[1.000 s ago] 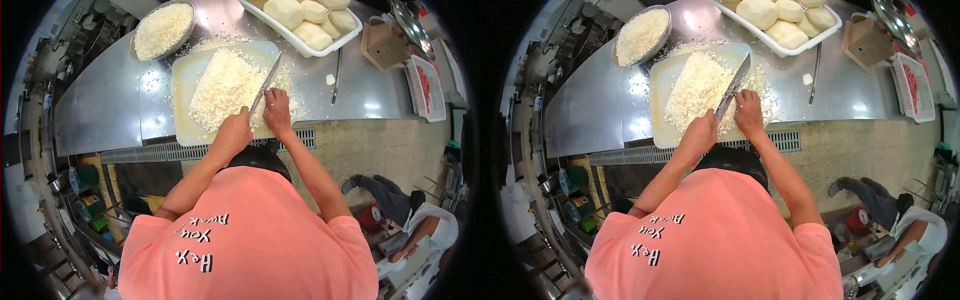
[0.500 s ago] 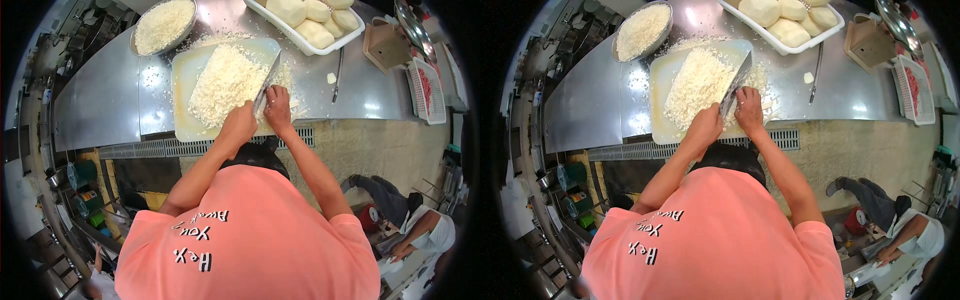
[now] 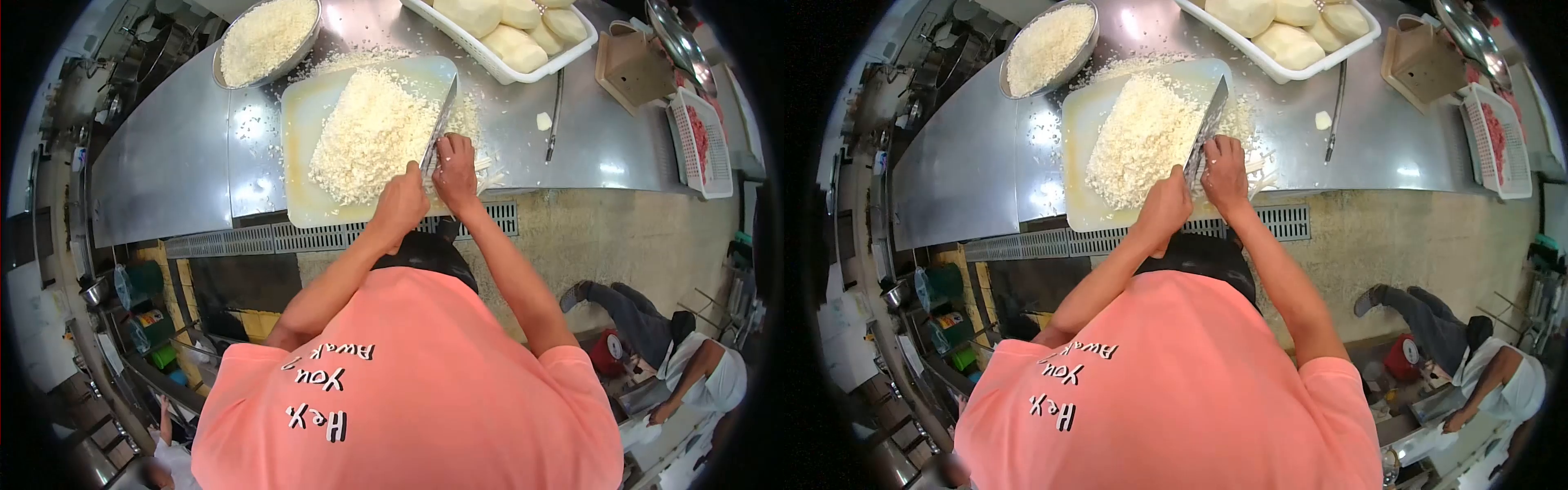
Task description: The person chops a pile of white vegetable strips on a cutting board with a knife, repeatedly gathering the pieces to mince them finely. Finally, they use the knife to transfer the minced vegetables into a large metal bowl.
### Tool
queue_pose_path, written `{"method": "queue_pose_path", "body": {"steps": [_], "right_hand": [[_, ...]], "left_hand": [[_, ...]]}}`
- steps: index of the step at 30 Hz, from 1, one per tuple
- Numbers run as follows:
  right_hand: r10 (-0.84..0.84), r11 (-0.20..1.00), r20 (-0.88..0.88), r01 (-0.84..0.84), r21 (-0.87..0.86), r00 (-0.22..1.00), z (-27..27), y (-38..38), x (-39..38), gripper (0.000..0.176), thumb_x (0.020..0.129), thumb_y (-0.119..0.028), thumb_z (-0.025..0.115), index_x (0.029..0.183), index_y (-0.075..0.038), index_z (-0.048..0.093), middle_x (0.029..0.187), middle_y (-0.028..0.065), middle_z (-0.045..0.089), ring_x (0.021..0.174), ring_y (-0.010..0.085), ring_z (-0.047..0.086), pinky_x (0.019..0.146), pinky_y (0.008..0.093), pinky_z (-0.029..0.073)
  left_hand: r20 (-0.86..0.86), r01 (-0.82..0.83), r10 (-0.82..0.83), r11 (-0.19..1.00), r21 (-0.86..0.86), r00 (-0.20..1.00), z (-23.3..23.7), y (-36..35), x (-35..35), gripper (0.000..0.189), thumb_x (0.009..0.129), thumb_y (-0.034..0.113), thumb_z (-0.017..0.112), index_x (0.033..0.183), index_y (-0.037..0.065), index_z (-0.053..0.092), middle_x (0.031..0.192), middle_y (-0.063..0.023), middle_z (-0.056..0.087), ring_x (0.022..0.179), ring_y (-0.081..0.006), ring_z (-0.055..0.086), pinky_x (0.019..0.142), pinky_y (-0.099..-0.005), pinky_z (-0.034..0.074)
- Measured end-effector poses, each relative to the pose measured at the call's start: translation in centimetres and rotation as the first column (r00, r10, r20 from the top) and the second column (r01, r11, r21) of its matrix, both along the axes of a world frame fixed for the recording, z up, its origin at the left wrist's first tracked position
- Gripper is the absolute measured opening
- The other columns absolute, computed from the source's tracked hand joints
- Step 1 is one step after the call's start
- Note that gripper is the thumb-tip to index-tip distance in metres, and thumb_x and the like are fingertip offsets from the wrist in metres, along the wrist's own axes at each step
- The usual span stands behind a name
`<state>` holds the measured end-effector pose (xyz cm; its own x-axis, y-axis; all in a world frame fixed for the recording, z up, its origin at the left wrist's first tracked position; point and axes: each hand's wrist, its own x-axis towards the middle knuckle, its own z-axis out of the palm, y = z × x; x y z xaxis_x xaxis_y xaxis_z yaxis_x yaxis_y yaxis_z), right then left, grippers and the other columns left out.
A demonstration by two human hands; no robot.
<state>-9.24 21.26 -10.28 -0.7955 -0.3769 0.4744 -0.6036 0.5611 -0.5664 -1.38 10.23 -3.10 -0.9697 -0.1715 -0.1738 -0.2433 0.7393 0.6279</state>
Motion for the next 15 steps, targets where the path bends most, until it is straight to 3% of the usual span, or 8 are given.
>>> {"method": "queue_pose_path", "body": {"steps": [4,6,8,12,15], "right_hand": [[0.0,1.0,0.006,0.0,0.002,1.0,-0.2,-0.2,-0.5,0.031,0.063,0.008,0.053,0.093,0.0,0.052,0.099,0.0164,0.051,0.096,0.0362,0.048,0.084,0.0435,0.041],[0.0,1.0,-0.007,0.0,-0.025,1.0,-0.5,-0.1,-0.2,0.031,0.063,0.007,0.054,0.093,0.0,0.051,0.099,0.0164,0.051,0.096,0.0364,0.047,0.084,0.044,0.041],[-0.005,1.0,-0.005,0.005,-0.015,1.0,-0.1,0.0,0.1,0.031,0.063,0.007,0.054,0.093,0.0,0.051,0.099,0.0164,0.051,0.095,0.0365,0.047,0.083,0.044,0.041],[0.017,0.999,-0.026,-0.018,-0.038,1.0,0.1,0.2,-0.3,0.027,0.066,0.007,0.054,0.092,0.0,0.052,0.096,0.0159,0.051,0.092,0.0362,0.048,0.081,0.0439,0.041],[0.006,0.996,0.014,-0.005,-0.094,1.0,-0.1,0.1,-0.6,0.019,0.07,0.006,0.055,0.089,-0.001,0.054,0.091,0.016,0.052,0.087,0.0356,0.049,0.079,0.0423,0.041]], "left_hand": [[-0.019,0.01,-0.01,1.0,0.007,1.0,3.3,-0.2,1.7,0.012,0.086,0.004,0.048,0.09,-0.007,0.045,0.069,-0.033,0.057,0.068,-0.0509,0.057,0.064,-0.0554,0.045],[0.037,-0.011,0.01,0.999,0.037,0.999,1.8,0.5,2.0,0.013,0.086,0.004,0.048,0.09,-0.008,0.044,0.069,-0.034,0.056,0.069,-0.0511,0.057,0.064,-0.0554,0.045],[-0.035,-0.028,0.028,1.0,0.001,0.999,-0.9,0.7,0.8,0.013,0.086,0.004,0.048,0.091,-0.008,0.045,0.069,-0.034,0.056,0.07,-0.0512,0.058,0.065,-0.0553,0.045],[-0.029,0.013,-0.014,1.0,-0.026,0.999,2.7,-0.4,0.2,0.012,0.085,0.002,0.048,0.09,-0.009,0.045,0.068,-0.034,0.056,0.068,-0.0506,0.058,0.061,-0.0545,0.045],[0.017,-0.004,0.005,0.998,-0.062,1.0,0.7,-0.6,0.7,0.012,0.084,0.002,0.049,0.09,-0.008,0.045,0.068,-0.0323,0.057,0.069,-0.0494,0.059,0.063,-0.0538,0.046]]}}
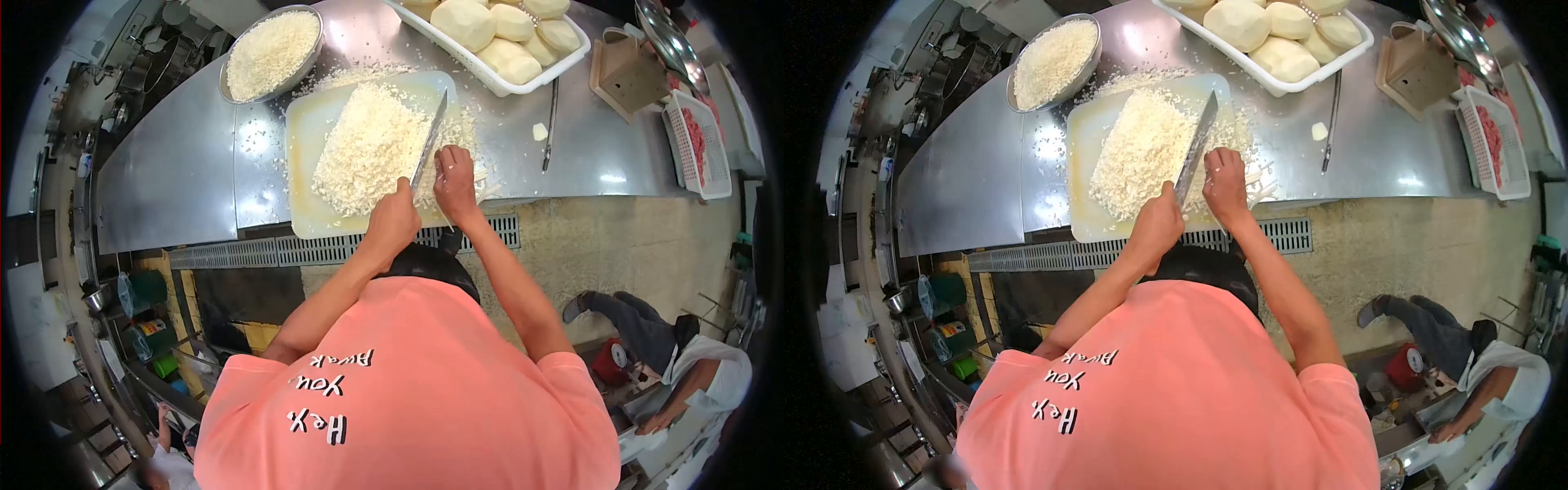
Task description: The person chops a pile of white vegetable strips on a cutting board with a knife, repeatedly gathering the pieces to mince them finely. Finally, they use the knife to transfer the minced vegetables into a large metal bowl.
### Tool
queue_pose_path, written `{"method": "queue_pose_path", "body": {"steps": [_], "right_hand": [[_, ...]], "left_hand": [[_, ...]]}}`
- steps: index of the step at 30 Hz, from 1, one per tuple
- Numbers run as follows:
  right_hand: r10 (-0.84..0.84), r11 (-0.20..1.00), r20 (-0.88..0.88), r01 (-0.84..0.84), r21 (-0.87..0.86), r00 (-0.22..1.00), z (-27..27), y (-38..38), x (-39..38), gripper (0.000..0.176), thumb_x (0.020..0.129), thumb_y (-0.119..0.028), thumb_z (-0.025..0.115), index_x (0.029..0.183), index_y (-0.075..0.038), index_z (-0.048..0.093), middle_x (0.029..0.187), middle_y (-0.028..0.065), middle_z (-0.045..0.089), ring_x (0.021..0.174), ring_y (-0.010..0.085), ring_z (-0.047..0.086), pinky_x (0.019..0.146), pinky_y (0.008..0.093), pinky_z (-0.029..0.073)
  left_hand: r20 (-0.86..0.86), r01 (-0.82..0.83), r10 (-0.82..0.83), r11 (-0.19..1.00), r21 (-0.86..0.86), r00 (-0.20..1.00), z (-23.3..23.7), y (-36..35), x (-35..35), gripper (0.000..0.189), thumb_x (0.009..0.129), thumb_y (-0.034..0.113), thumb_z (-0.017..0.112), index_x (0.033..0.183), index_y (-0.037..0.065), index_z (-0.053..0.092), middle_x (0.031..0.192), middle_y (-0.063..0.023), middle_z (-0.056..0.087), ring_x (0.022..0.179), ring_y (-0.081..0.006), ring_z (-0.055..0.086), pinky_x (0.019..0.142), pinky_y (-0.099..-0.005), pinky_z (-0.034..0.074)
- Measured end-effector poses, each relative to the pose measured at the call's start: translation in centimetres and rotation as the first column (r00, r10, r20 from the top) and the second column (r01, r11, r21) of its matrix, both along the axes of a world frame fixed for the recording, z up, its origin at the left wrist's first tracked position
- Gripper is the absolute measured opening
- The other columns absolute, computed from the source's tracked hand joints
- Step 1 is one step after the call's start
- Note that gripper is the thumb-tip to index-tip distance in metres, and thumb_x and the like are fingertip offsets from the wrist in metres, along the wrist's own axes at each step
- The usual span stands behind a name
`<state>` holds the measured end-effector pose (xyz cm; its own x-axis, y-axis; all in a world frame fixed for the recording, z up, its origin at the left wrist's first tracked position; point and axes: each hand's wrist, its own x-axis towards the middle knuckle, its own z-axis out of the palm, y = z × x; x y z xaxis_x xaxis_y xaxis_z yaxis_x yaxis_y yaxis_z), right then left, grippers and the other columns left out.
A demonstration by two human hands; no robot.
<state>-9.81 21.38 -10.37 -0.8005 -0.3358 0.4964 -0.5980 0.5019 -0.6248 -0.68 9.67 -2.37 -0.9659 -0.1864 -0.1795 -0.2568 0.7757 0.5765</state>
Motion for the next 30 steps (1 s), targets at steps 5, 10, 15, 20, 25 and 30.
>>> {"method": "queue_pose_path", "body": {"steps": [5,10,15,20,25,30], "right_hand": [[0.083,0.996,0.16,-0.085,0.003,0.984,1.6,1.4,-0.5,0.013,0.075,0.004,0.056,0.086,-0.001,0.056,0.09,0.0169,0.055,0.088,0.0357,0.052,0.076,0.0433,0.044],[0.171,0.985,0.148,-0.164,-0.059,0.974,2.3,3.0,-1.3,0.038,0.072,-0.011,0.071,0.107,-0.002,0.059,0.116,0.0191,0.057,0.112,0.038,0.051,0.094,0.0425,0.044],[0.223,0.957,0.151,-0.246,0.152,0.963,3.3,3.5,0.2,0.067,0.063,-0.022,0.081,0.12,0.0,0.053,0.123,0.0222,0.053,0.117,0.0395,0.048,0.099,0.0448,0.04],[0.168,0.981,0.155,-0.18,0.066,0.973,0.9,2.5,1.8,0.074,0.059,-0.02,0.083,0.121,0.004,0.051,0.123,0.0243,0.052,0.114,0.0398,0.048,0.098,0.0446,0.039],[0.076,0.996,0.1,-0.08,0.041,0.992,1.2,2.2,2.4,0.073,0.061,-0.021,0.083,0.121,0.005,0.051,0.122,0.0237,0.053,0.112,0.0396,0.049,0.097,0.0446,0.04],[0.082,0.996,0.101,-0.078,-0.044,0.992,1.8,2.7,2.2,0.051,0.071,-0.016,0.075,0.114,0.002,0.055,0.117,0.0222,0.056,0.108,0.0389,0.052,0.095,0.0433,0.042]], "left_hand": [[-0.027,0.043,-0.044,0.999,-0.034,0.999,1.8,-1.0,-1.1,0.012,0.083,0.001,0.048,0.09,-0.008,0.045,0.067,-0.0318,0.057,0.068,-0.0487,0.059,0.063,-0.0547,0.045],[-0.003,-0.01,0.009,0.996,-0.088,1.0,0.7,-1.3,0.1,0.014,0.085,0.004,0.047,0.093,-0.007,0.045,0.068,-0.0322,0.057,0.069,-0.0489,0.058,0.063,-0.0545,0.044],[-0.009,0.016,-0.017,0.997,-0.079,1.0,2.7,-2.3,-0.6,0.017,0.083,0.001,0.049,0.097,-0.008,0.045,0.069,-0.033,0.058,0.068,-0.0489,0.059,0.063,-0.0548,0.045],[-0.027,-0.022,0.019,0.996,-0.086,0.999,-0.6,-2.9,-0.6,0.013,0.084,0.001,0.048,0.093,-0.007,0.045,0.068,-0.0329,0.058,0.066,-0.0489,0.059,0.061,-0.054,0.046],[-0.05,0.016,-0.019,0.998,-0.057,0.999,3.1,-2.2,0.2,0.012,0.084,0.002,0.048,0.091,-0.007,0.045,0.065,-0.0321,0.057,0.065,-0.0487,0.059,0.059,-0.0537,0.046],[-0.048,0.089,-0.091,0.995,-0.055,0.995,-0.9,-1.9,-0.4,0.015,0.082,0.002,0.05,0.094,-0.007,0.047,0.067,-0.032,0.057,0.067,-0.0487,0.058,0.062,-0.0536,0.045]]}}
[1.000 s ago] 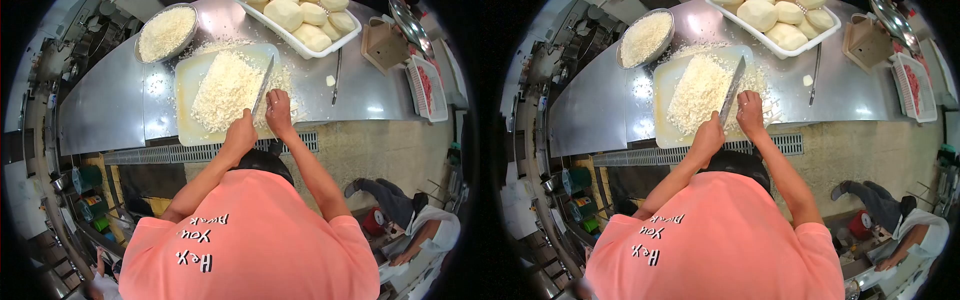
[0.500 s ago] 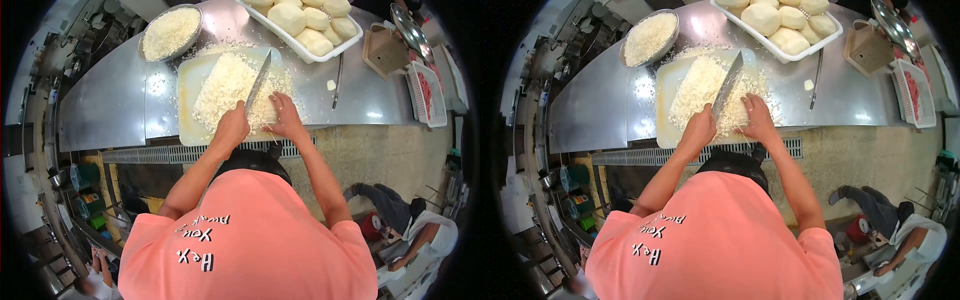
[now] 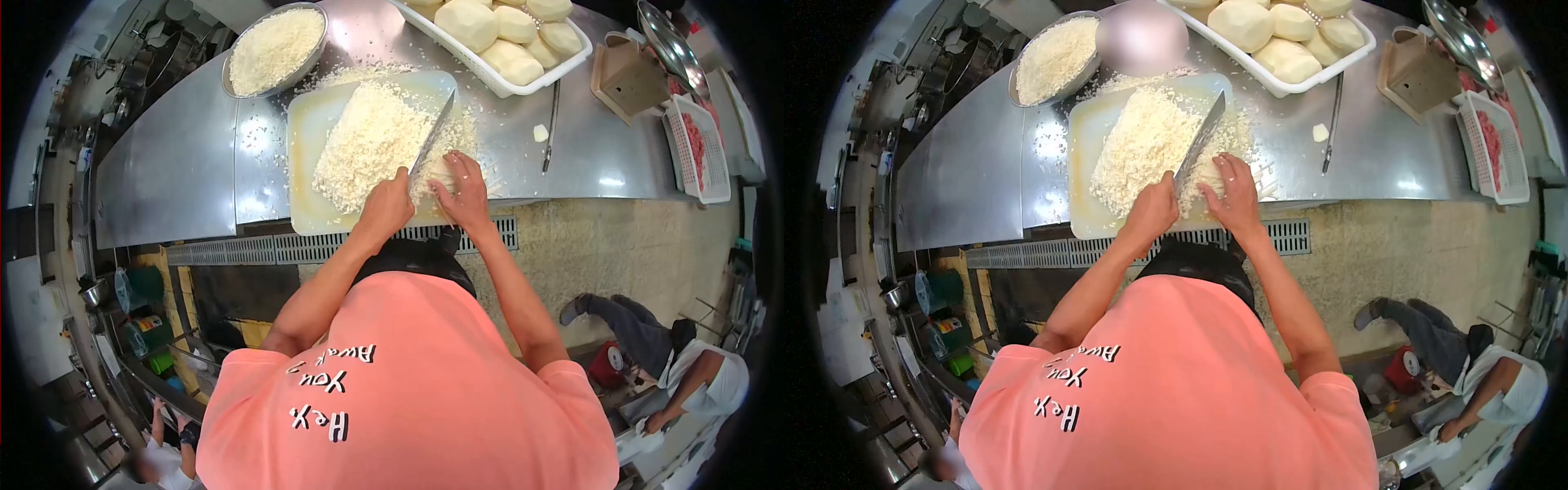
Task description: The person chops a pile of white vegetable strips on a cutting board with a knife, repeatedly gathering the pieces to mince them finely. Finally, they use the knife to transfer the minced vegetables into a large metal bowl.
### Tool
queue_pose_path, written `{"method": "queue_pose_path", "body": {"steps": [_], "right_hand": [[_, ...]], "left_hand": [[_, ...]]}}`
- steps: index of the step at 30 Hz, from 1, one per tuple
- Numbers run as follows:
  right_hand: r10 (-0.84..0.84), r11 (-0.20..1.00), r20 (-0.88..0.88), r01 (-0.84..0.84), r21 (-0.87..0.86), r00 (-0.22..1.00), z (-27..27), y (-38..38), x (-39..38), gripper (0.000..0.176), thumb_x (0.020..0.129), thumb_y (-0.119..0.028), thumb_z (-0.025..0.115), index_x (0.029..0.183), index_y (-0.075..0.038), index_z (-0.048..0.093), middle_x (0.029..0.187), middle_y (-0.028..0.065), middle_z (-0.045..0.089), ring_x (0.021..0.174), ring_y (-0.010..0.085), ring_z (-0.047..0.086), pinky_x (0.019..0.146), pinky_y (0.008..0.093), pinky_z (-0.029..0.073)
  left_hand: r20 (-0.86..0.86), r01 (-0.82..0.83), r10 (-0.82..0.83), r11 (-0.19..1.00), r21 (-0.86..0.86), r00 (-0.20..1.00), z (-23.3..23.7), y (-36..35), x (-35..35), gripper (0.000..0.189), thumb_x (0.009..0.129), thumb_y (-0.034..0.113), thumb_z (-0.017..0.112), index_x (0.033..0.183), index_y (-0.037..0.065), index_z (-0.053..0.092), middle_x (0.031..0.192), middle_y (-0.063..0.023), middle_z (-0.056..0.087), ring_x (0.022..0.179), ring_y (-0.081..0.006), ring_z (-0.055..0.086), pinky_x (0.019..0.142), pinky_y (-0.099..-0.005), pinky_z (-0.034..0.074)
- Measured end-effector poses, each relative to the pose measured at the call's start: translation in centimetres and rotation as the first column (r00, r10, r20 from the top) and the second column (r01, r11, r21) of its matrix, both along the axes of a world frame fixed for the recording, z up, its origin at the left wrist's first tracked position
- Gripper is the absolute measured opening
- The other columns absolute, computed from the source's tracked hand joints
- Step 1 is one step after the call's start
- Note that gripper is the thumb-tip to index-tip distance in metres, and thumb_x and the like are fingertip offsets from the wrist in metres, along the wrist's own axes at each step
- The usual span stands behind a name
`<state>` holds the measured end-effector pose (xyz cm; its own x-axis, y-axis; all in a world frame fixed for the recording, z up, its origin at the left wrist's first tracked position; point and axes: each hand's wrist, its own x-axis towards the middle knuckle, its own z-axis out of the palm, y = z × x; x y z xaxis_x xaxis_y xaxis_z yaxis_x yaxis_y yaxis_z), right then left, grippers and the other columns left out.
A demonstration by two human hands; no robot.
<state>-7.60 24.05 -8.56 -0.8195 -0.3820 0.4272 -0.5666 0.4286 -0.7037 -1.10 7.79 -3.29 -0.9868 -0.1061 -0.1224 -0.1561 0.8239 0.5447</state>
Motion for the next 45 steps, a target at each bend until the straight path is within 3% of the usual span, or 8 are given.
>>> {"method": "queue_pose_path", "body": {"steps": [3,7,14,17,21,26,41,45], "right_hand": [[-0.021,0.999,-0.014,0.02,-0.031,1.0,-0.6,0.2,-1.1,0.031,0.078,-0.007,0.066,0.106,0.001,0.057,0.109,0.0205,0.058,0.102,0.0383,0.054,0.09,0.0432,0.043],[-0.021,1.0,-0.085,0.022,0.004,0.996,-1.7,-0.9,-1.7,0.02,0.078,0.003,0.057,0.098,0.001,0.057,0.099,0.0175,0.057,0.091,0.0368,0.053,0.082,0.0437,0.044],[-0.068,0.994,-0.127,0.078,0.074,0.99,-2.4,-1.6,-1.5,0.024,0.073,0.007,0.053,0.095,-0.001,0.057,0.099,0.0161,0.054,0.094,0.0354,0.05,0.082,0.0429,0.042],[-0.075,0.99,-0.114,0.087,0.11,0.991,-1.7,-1.5,-1.2,0.025,0.072,0.007,0.053,0.096,0.0,0.057,0.099,0.0161,0.054,0.095,0.0351,0.05,0.082,0.0432,0.042],[-0.06,0.991,-0.107,0.073,0.115,0.992,-2.0,-1.3,-1.2,0.028,0.069,0.008,0.053,0.096,0.0,0.057,0.099,0.0169,0.054,0.095,0.0356,0.049,0.083,0.043,0.042],[-0.074,0.991,-0.119,0.086,0.1,0.99,-1.6,-1.4,-1.0,0.027,0.068,0.009,0.053,0.094,0.001,0.056,0.097,0.0175,0.053,0.095,0.0357,0.049,0.083,0.043,0.042],[-0.069,0.994,-0.127,0.079,0.078,0.989,-1.9,-1.6,-1.4,0.026,0.067,0.01,0.052,0.091,0.001,0.053,0.094,0.0174,0.052,0.091,0.0364,0.049,0.081,0.0439,0.042],[-0.074,0.993,-0.153,0.086,0.075,0.985,-1.8,-1.6,-1.3,0.025,0.067,0.01,0.052,0.09,0.001,0.053,0.094,0.018,0.052,0.091,0.0368,0.049,0.08,0.0437,0.042]], "left_hand": [[0.007,-0.002,0.002,1.0,0.005,1.0,3.9,0.0,0.0,0.017,0.077,-0.002,0.05,0.093,-0.008,0.049,0.065,-0.0311,0.058,0.065,-0.0478,0.06,0.062,-0.0535,0.047],[0.03,-0.028,0.028,1.0,0.014,0.999,2.1,1.0,0.2,0.015,0.077,-0.002,0.05,0.091,-0.008,0.05,0.065,-0.0307,0.058,0.065,-0.0476,0.059,0.061,-0.0533,0.047],[0.068,-0.019,0.016,0.999,0.049,0.998,5.0,1.4,0.5,0.013,0.081,0.001,0.051,0.09,-0.007,0.048,0.068,-0.0326,0.057,0.069,-0.0483,0.059,0.063,-0.0535,0.046],[0.037,0.041,-0.041,0.999,-0.019,0.998,-0.4,2.0,-0.6,0.014,0.081,0.001,0.051,0.092,-0.007,0.048,0.068,-0.033,0.057,0.069,-0.0484,0.059,0.063,-0.0539,0.046],[0.057,0.05,-0.051,0.999,0.018,0.997,3.5,1.6,-1.1,0.013,0.081,0.001,0.05,0.091,-0.007,0.046,0.067,-0.0324,0.057,0.069,-0.0487,0.059,0.064,-0.0538,0.046],[0.059,0.016,-0.019,0.999,0.048,0.998,1.0,2.6,-0.8,0.012,0.082,0.001,0.049,0.09,-0.007,0.047,0.068,-0.0322,0.057,0.069,-0.0486,0.059,0.066,-0.0535,0.047],[0.072,-0.041,0.033,0.993,0.109,0.997,3.2,2.6,0.1,0.013,0.085,0.004,0.05,0.09,-0.007,0.047,0.07,-0.0326,0.058,0.072,-0.0492,0.059,0.067,-0.0526,0.047],[0.091,-0.109,0.1,0.989,0.097,0.991,-1.3,3.2,-0.8,0.015,0.084,0.005,0.052,0.092,-0.006,0.047,0.07,-0.0322,0.058,0.073,-0.0492,0.059,0.067,-0.0526,0.047]]}}
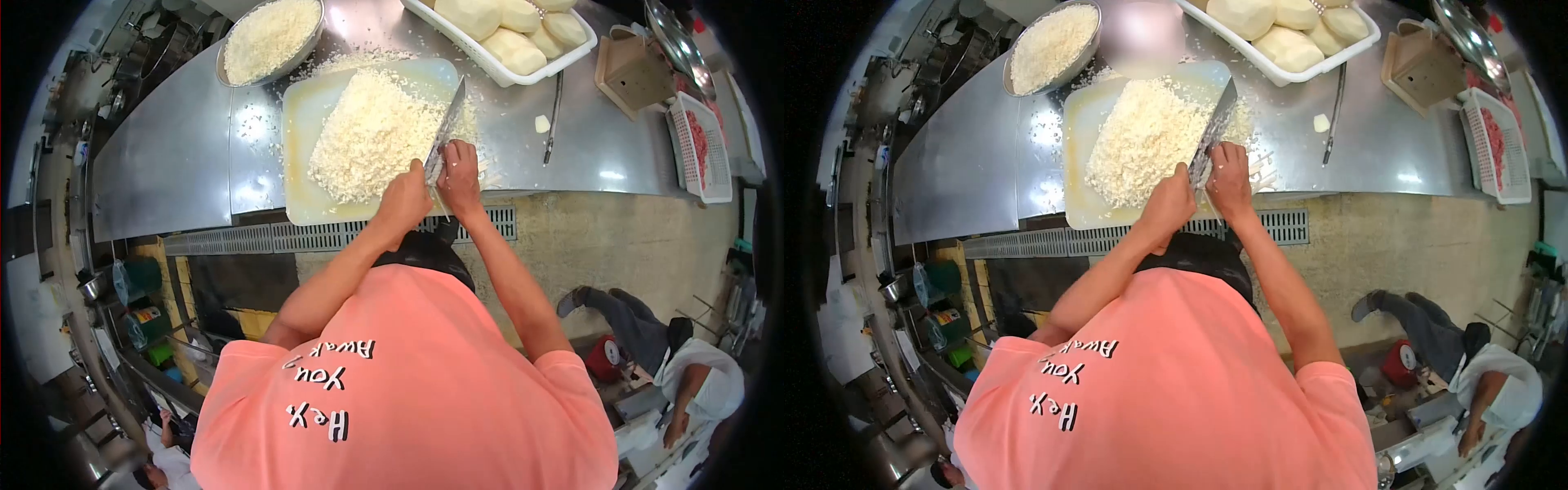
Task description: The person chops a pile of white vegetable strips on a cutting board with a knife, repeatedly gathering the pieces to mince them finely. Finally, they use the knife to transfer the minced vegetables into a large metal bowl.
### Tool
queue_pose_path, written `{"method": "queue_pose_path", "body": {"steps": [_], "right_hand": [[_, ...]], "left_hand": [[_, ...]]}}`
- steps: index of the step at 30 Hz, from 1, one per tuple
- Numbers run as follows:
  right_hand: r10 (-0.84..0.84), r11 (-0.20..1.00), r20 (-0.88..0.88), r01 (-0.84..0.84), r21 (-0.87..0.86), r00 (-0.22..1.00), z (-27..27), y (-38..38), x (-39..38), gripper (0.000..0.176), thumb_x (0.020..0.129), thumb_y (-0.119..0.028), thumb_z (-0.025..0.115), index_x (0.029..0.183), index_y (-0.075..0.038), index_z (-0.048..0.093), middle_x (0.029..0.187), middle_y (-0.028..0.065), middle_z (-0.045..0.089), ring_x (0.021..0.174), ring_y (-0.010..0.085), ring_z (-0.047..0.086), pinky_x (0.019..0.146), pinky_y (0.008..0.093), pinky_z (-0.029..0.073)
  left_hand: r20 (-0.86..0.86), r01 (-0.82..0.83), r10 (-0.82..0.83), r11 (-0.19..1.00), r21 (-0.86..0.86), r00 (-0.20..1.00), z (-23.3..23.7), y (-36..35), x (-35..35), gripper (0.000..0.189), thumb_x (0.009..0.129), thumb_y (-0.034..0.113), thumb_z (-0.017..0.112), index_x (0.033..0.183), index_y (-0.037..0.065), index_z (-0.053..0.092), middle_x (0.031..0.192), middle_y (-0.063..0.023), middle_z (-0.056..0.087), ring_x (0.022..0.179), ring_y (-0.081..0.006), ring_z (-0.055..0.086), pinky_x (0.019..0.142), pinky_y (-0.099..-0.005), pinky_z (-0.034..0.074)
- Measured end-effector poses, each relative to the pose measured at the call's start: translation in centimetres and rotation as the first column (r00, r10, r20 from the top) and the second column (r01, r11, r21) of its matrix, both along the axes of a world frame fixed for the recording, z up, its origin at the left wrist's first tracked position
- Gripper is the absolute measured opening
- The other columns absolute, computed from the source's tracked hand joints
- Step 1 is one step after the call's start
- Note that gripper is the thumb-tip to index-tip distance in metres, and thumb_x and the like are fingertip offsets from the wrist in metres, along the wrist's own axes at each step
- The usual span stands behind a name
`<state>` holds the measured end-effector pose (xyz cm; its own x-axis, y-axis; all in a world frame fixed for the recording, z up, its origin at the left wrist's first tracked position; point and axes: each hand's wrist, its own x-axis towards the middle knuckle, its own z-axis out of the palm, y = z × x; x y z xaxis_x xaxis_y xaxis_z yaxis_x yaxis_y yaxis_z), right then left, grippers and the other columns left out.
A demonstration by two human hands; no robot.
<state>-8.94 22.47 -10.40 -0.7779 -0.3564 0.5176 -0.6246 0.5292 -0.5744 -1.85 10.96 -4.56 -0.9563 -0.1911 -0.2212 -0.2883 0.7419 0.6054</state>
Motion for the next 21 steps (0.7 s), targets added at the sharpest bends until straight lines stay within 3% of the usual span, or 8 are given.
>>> {"method": "queue_pose_path", "body": {"steps": [5,10,15,17,20,21], "right_hand": [[0.006,0.999,-0.03,-0.007,-0.038,1.0,-0.1,-0.4,-0.4,0.019,0.071,0.009,0.053,0.088,0.001,0.054,0.091,0.0172,0.053,0.09,0.0365,0.049,0.078,0.0431,0.042],[0.086,0.992,0.159,-0.071,-0.1,0.984,0.9,0.9,-1.0,0.006,0.08,0.003,0.055,0.086,0.001,0.055,0.086,0.0157,0.054,0.084,0.0352,0.052,0.076,0.0421,0.043],[0.085,0.984,0.156,-0.058,-0.171,0.984,2.0,1.5,-1.2,0.01,0.082,0.003,0.055,0.09,0.0,0.06,0.09,0.0163,0.058,0.087,0.035,0.054,0.078,0.0405,0.044],[0.052,0.986,0.172,-0.023,-0.166,0.984,2.9,1.6,-1.4,0.016,0.082,0.004,0.053,0.095,-0.001,0.062,0.095,0.0171,0.06,0.091,0.0347,0.056,0.08,0.0403,0.045],[0.069,0.983,0.174,-0.038,-0.179,0.982,4.2,1.2,-1.8,0.018,0.082,0.005,0.052,0.096,-0.001,0.062,0.095,0.0174,0.061,0.09,0.0356,0.058,0.08,0.0409,0.046],[0.085,0.984,0.181,-0.054,-0.169,0.98,4.9,0.9,-1.9,0.021,0.082,0.008,0.051,0.098,-0.001,0.062,0.096,0.0179,0.061,0.089,0.0363,0.059,0.079,0.0405,0.047]], "left_hand": [[-0.03,0.03,-0.03,1.0,0.001,0.999,0.5,-5.7,-0.4,0.018,0.085,0.008,0.054,0.094,-0.006,0.047,0.078,-0.0308,0.06,0.078,-0.0468,0.059,0.07,-0.0506,0.046],[-0.085,-0.034,0.026,0.995,-0.089,0.996,2.0,-6.2,0.4,0.018,0.085,0.009,0.052,0.095,-0.006,0.046,0.075,-0.0307,0.059,0.077,-0.0481,0.059,0.068,-0.0521,0.045],[-0.036,-0.06,0.061,0.998,0.019,0.998,2.0,-4.2,6.0,0.024,0.087,0.01,0.052,0.105,-0.005,0.045,0.075,-0.0313,0.06,0.075,-0.0497,0.058,0.066,-0.0526,0.045],[0.013,-0.002,0.001,0.998,0.06,1.0,0.1,-5.8,8.5,0.022,0.086,0.011,0.053,0.103,-0.004,0.05,0.075,-0.0297,0.06,0.074,-0.0487,0.059,0.064,-0.0502,0.045],[0.078,-0.043,0.033,0.99,0.133,0.996,-0.5,-12.4,7.7,0.016,0.084,0.011,0.056,0.095,0.0,0.056,0.074,-0.026,0.061,0.074,-0.0456,0.06,0.064,-0.0476,0.045],[0.034,-0.008,0.008,1.0,0.011,0.999,0.4,-13.6,6.8,0.013,0.083,0.012,0.057,0.092,0.002,0.057,0.073,-0.0243,0.061,0.074,-0.0443,0.06,0.064,-0.0473,0.045]]}}
